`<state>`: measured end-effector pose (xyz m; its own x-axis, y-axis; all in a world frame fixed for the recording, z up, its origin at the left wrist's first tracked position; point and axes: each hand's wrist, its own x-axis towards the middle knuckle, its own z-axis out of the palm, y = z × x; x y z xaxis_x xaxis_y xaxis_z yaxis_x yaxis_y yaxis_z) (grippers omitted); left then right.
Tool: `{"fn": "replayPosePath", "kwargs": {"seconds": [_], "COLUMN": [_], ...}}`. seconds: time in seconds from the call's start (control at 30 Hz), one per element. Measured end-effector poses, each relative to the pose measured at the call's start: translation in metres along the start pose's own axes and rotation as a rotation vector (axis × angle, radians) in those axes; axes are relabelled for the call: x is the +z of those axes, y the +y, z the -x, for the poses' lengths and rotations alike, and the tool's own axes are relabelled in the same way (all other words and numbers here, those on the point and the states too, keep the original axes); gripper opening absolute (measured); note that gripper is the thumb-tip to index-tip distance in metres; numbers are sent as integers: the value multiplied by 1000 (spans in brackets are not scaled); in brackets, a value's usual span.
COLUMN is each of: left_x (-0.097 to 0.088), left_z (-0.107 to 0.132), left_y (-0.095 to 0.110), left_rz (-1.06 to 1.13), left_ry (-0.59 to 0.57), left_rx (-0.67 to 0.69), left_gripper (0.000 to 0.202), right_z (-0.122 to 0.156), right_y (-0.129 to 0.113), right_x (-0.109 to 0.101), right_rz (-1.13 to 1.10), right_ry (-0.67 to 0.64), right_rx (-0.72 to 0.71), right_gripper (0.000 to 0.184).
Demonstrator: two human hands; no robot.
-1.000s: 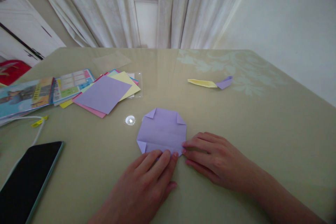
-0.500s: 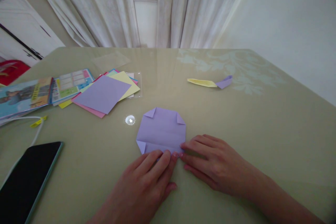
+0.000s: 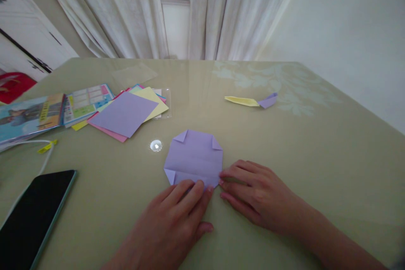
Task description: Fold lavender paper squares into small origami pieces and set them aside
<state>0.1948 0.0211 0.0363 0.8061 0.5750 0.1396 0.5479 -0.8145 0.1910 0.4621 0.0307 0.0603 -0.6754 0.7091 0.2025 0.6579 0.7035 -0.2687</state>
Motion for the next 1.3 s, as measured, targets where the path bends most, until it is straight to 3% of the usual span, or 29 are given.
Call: {"fn": "replayPosePath", "kwargs": {"seconds": [0.13,0.33,0.6,0.8,1.0,1.17,1.3], "left_x": [-7,0,-1,1,-1,0,1], "left_z": [0,-4,3,2,1,3,4], "left_y": [-3,2,1,1,1,0,0], "left_rz": [63,3,-20,-27,-24,-32,-27], "left_ry": [-36,-17,24,42,26,21,-7], "left_rx": [-14,-43,4,5,14,16,12], "left_gripper": [38,63,44,46,46,48,47], "right_z": [0,-1,-3,-6,-4,-4,-2], "right_y": [2,1,-3,-12,-6,-9,-5], "right_x": [0,1,4,13,9,9,9], "right_rz": [-11,-7,29,37,36,11,0], "right_ry": [9,20,54,62,58,37,92], "right_rx": [-7,-8,2,-54,43,-21,32], "right_gripper": [22,23,21,18,20,22,21]}}
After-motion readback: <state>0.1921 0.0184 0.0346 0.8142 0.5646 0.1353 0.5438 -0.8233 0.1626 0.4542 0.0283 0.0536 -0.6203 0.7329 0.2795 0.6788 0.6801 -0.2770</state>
